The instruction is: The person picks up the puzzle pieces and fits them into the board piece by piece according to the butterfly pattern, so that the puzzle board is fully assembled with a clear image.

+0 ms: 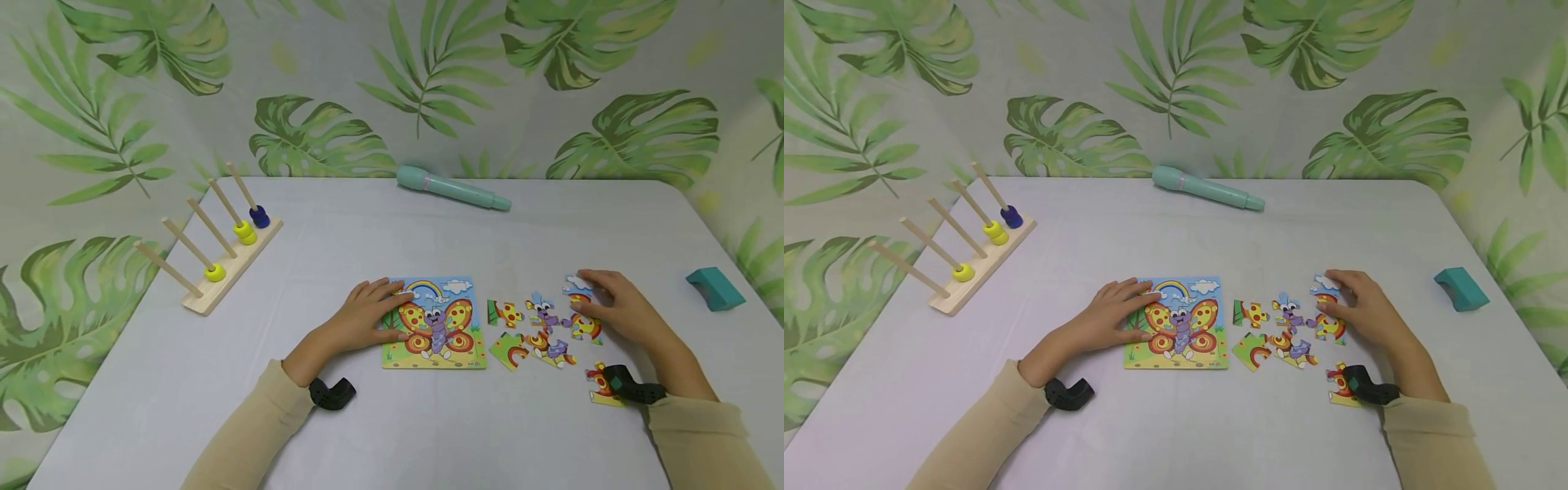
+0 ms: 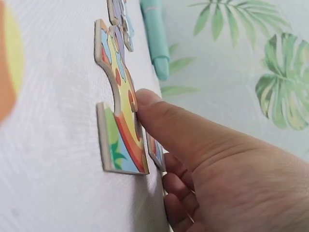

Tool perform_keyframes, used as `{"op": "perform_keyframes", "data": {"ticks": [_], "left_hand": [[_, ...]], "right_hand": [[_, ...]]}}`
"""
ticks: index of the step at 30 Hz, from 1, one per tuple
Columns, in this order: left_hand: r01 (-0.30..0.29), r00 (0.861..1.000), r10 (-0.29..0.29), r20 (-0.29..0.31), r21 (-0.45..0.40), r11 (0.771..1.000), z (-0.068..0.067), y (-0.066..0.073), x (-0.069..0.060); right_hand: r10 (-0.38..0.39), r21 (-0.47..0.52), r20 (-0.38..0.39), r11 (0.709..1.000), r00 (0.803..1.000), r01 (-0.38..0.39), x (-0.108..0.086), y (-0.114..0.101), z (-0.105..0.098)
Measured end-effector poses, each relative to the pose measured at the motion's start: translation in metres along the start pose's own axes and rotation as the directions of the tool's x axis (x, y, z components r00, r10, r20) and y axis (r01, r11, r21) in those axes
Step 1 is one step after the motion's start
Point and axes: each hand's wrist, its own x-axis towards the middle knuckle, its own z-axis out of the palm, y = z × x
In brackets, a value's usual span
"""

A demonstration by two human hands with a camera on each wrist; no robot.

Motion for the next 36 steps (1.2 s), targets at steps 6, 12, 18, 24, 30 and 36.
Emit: {"op": "perform_keyframes", "data": {"ticks": [6, 12, 18, 24, 30, 36], "left_hand": [[0.005, 1.0, -0.005, 0.001, -0.012, 1.0, -0.001, 0.001, 0.0], [0.004, 1.0, -0.004, 0.002, -0.014, 1.0, -0.001, 0.001, 0.0], [-0.004, 1.0, 0.004, -0.003, -0.016, 1.0, -0.001, 0.001, 0.0], [-0.005, 1.0, 0.005, -0.003, -0.024, 1.0, -0.001, 0.001, -0.001], [-0.001, 1.0, 0.001, -0.002, -0.019, 1.0, -0.001, 0.001, 0.0], [-0.001, 1.0, 0.001, 0.001, -0.023, 1.0, -0.002, 0.001, 0.0]], "right_hand": [[0.007, -0.05, -0.015, 0.999, 1.0, -0.007, 0.0, -0.002, 0.0], [0.054, -0.04, -0.095, 0.998, 0.994, -0.058, -0.002, -0.009, -0.001], [0.066, 0.054, -0.167, 0.997, 0.984, -0.058, 0.002, -0.002, -0.006], [-0.064, 0.052, -0.28, 0.995, 0.958, 0.081, 0.005, -0.017, -0.002], [-0.254, 0.041, -0.307, 0.959, 0.917, 0.28, -0.01, -0.109, -0.003], [-0.461, 0.024, -0.258, 0.875, 0.849, 0.483, 0.001, -0.142, 0.023]]}}
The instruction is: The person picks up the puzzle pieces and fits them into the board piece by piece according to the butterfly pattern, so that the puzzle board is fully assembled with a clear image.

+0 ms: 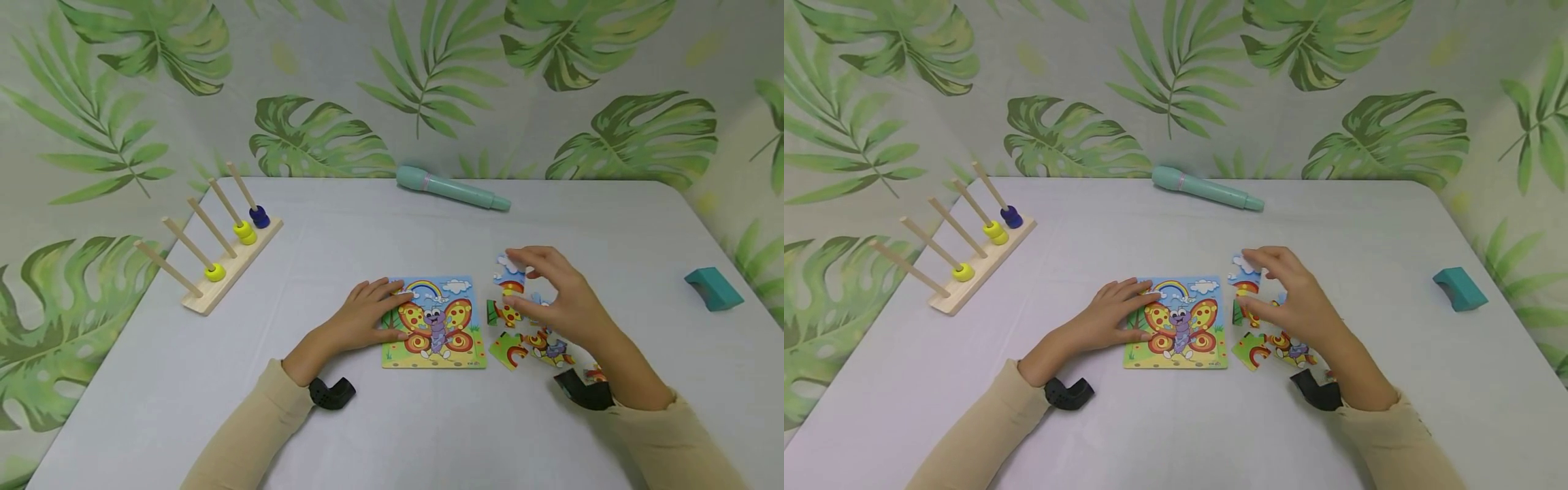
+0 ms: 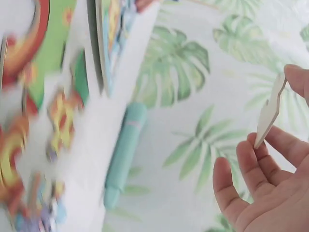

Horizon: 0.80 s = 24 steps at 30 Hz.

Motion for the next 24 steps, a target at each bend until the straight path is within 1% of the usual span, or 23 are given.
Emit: {"op": "perform_keyframes", "data": {"ticks": [1, 3, 6, 10, 14, 18, 24], "left_hand": [[-0.001, 1.0, 0.001, 0.001, 0.0, 1.0, 0.0, 0.0, 0.0], [-0.002, 1.0, 0.002, 0.001, 0.0, 1.0, 0.0, 0.0, 0.0], [0.0, 1.0, 0.0, 0.003, 0.001, 1.0, 0.0, 0.0, 0.0], [0.006, 1.0, -0.006, 0.008, 0.002, 1.0, 0.0, 0.0, 0.001], [0.007, 1.0, -0.007, 0.011, 0.0, 1.0, -0.001, 0.001, 0.0], [0.007, 1.0, -0.007, 0.016, -0.002, 1.0, -0.001, 0.001, 0.0], [0.012, 1.0, -0.013, 0.019, 0.012, 1.0, -0.004, 0.002, 0.001]], "right_hand": [[-0.017, 0.021, 0.021, 1.0, 1.0, 0.017, 0.002, -0.002, 0.006], [-0.022, 0.041, 0.063, 0.999, 0.998, 0.019, 0.006, -0.003, 0.019], [0.013, 0.082, 0.137, 0.996, 0.99, -0.024, 0.009, -0.001, 0.036], [0.088, 0.06, 0.238, 0.993, 0.967, -0.105, 0.012, 0.005, 0.055], [0.136, 0.019, 0.318, 0.989, 0.938, -0.15, 0.013, 0.015, 0.068], [0.152, -0.016, 0.361, 0.988, 0.92, -0.157, 0.015, 0.022, 0.074], [0.16, -0.059, 0.368, 0.987, 0.916, -0.148, 0.017, 0.027, 0.077]]}}
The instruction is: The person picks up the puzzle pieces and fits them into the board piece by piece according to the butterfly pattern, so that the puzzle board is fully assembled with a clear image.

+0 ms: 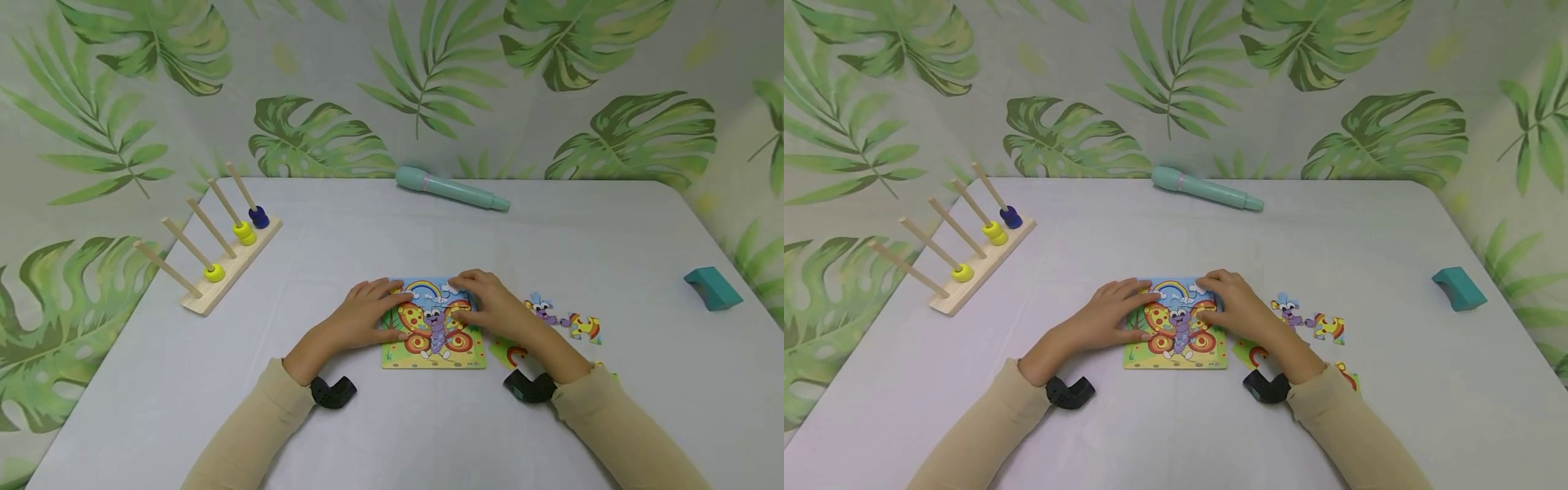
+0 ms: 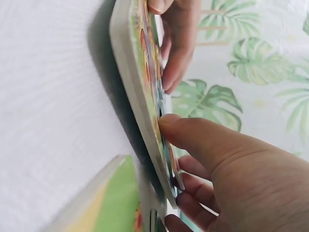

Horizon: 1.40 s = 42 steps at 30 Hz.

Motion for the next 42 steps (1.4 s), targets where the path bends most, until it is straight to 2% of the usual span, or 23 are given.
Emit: {"op": "perform_keyframes", "data": {"ticks": [5, 9, 14, 16, 19, 23, 31, 42], "left_hand": [[0.015, 1.0, -0.015, -0.001, -0.005, 1.0, -0.003, 0.003, 0.001], [0.013, 0.999, -0.013, -0.037, 0.008, 1.0, 0.0, 0.006, 0.005], [-0.066, 0.994, 0.068, -0.085, 0.033, 0.997, 0.007, 0.013, 0.016], [-0.106, 0.991, 0.109, -0.081, 0.041, 0.993, 0.01, 0.016, 0.021], [-0.136, 0.988, 0.14, -0.057, 0.079, 0.988, 0.012, 0.02, 0.026], [-0.129, 0.991, 0.134, -0.028, 0.127, 0.983, 0.012, 0.026, 0.028], [-0.106, 0.994, 0.109, -0.018, 0.114, 0.988, 0.012, 0.029, 0.029], [-0.132, 0.99, 0.138, -0.031, 0.148, 0.98, 0.013, 0.031, 0.028]], "right_hand": [[0.023, 0.005, 0.023, 1.0, 0.999, -0.023, 0.003, 0.003, 0.001], [0.036, 0.02, 0.036, 0.999, 0.999, -0.036, 0.004, 0.004, 0.001], [0.024, 0.021, 0.038, 0.999, 0.999, -0.025, 0.005, 0.006, 0.002], [0.016, 0.02, 0.04, 1.0, 0.999, -0.017, 0.005, 0.007, 0.002], [0.012, 0.031, 0.042, 0.999, 0.999, -0.014, 0.005, 0.007, 0.002], [0.01, 0.044, 0.041, 0.999, 0.999, -0.012, 0.005, 0.008, 0.002], [0.003, 0.087, 0.014, 0.996, 1.0, -0.004, 0.003, 0.01, 0.002], [0.005, 0.086, 0.013, 0.996, 1.0, -0.006, 0.005, 0.016, 0.003]]}}
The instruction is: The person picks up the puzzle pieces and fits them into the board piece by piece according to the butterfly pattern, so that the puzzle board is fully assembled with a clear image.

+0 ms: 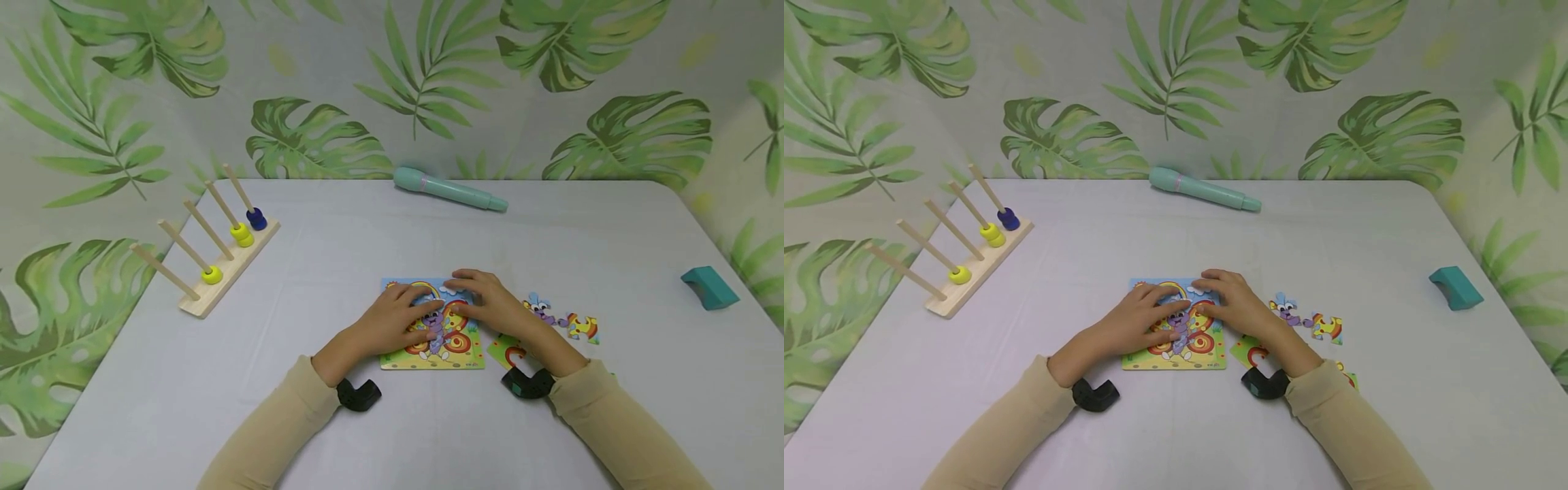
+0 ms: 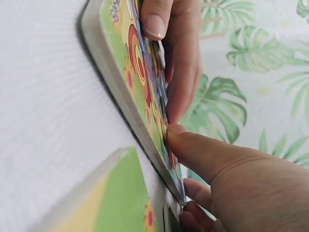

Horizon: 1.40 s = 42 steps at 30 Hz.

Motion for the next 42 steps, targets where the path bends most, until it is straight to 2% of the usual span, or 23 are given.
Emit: {"op": "perform_keyframes", "data": {"ticks": [5, 9, 13, 17, 23, 27, 32, 36, 42], "left_hand": [[0.015, 1.0, -0.014, 0.011, -0.065, 0.998, -0.003, -0.001, -0.002], [0.062, 0.998, -0.062, 0.002, -0.153, 0.986, -0.009, -0.007, -0.009], [0.128, 0.991, -0.131, 0.001, -0.204, 0.971, -0.015, -0.015, -0.023], [0.183, 0.983, -0.182, 0.029, -0.23, 0.956, -0.02, -0.021, -0.041], [0.194, 0.979, -0.172, 0.107, -0.236, 0.952, -0.02, -0.024, -0.057], [0.184, 0.98, -0.162, 0.115, -0.217, 0.959, -0.018, -0.025, -0.059], [0.184, 0.98, -0.163, 0.112, -0.219, 0.958, -0.016, -0.026, -0.058], [0.186, 0.98, -0.164, 0.111, -0.223, 0.957, -0.016, -0.026, -0.057], [0.192, 0.979, -0.167, 0.119, -0.238, 0.952, -0.015, -0.027, -0.058]], "right_hand": [[0.005, 0.0, -0.002, 1.0, 1.0, -0.005, 0.001, 0.001, 0.001], [0.019, 0.011, -0.006, 1.0, 1.0, -0.019, 0.001, 0.001, 0.001], [0.039, 0.021, -0.003, 0.999, 0.999, -0.039, 0.001, 0.0, 0.001], [0.055, 0.026, 0.005, 0.998, 0.998, -0.055, 0.001, -0.002, 0.001], [0.062, 0.018, 0.003, 0.998, 0.998, -0.062, 0.001, -0.003, 0.001], [0.047, 0.02, 0.004, 0.999, 0.999, -0.047, -0.001, -0.007, -0.002], [0.061, 0.091, -0.001, 0.994, 0.998, -0.061, -0.008, -0.017, -0.018], [0.064, 0.113, -0.049, 0.992, 0.997, -0.058, -0.021, -0.023, -0.036], [0.044, 0.063, -0.116, 0.997, 0.992, -0.037, -0.045, -0.019, -0.051]]}}
